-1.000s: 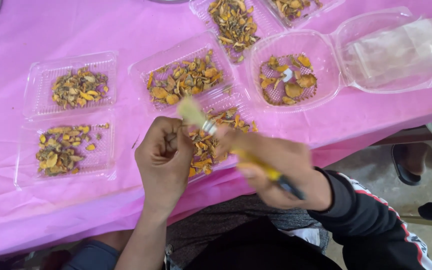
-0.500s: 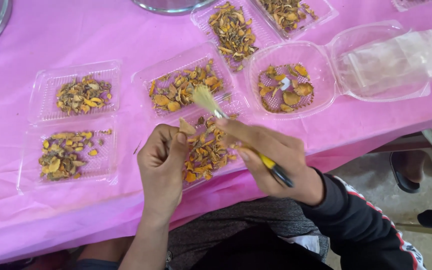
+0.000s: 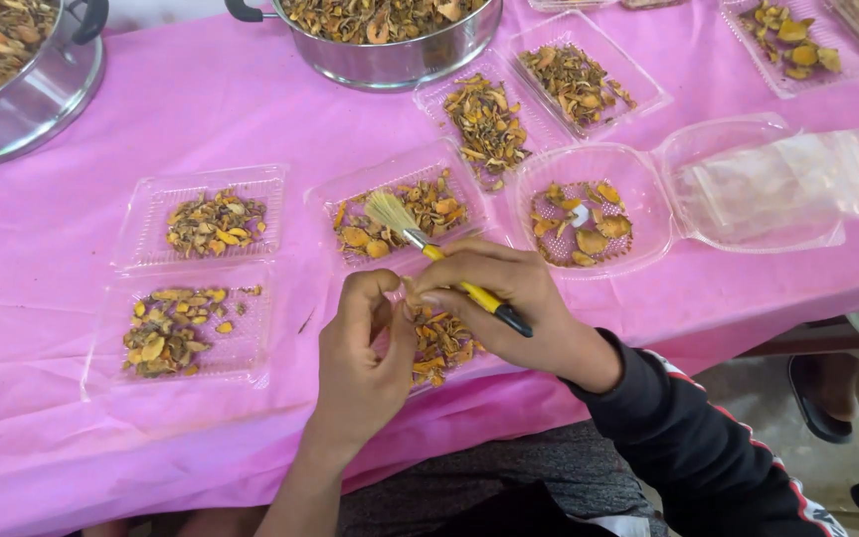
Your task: Sorting and packaging dried tea leaves into plastic containers and bags using hands and a small brush.
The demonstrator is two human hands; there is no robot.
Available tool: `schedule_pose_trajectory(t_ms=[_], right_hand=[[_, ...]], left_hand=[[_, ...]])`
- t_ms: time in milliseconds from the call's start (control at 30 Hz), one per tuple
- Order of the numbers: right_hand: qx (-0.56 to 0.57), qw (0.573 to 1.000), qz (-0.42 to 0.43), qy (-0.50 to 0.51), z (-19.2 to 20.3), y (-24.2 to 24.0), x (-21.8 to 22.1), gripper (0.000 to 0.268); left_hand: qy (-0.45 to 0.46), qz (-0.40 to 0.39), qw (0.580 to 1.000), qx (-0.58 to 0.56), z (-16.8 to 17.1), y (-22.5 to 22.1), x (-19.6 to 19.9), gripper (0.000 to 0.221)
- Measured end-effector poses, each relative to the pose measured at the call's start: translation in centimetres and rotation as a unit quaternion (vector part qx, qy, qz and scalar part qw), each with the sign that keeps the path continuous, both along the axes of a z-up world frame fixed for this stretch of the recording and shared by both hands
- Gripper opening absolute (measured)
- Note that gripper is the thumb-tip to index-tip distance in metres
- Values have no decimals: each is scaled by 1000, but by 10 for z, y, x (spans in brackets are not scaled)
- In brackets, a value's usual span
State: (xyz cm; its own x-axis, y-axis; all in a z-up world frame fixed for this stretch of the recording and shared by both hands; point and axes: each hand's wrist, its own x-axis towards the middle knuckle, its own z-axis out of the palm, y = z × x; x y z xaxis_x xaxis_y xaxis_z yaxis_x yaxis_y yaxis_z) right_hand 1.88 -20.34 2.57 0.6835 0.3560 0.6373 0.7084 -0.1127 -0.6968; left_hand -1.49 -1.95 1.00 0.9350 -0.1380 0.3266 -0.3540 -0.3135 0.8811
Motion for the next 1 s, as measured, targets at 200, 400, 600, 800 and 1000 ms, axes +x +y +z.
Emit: schedule_pose_trajectory(t_ms=[200, 400, 600, 800, 1000], right_hand=[[70, 992, 22, 106, 9, -1, 12, 9], [131, 977, 28, 165, 8, 5, 7, 12], [310, 927, -94, 187, 4, -17, -23, 41], [111, 993, -30, 19, -9, -3, -42, 43], [104, 994, -37, -14, 6, -24, -50, 45]], left_hand=[[-251, 69, 929, 262, -20, 8, 12, 29], [-208, 41, 959, 191, -16, 4, 10, 17], [-7, 60, 996, -69, -12, 4, 4, 9], [59, 28, 987, -147, 15, 0, 3, 18], [63, 31, 986, -152, 15, 0, 0, 17]])
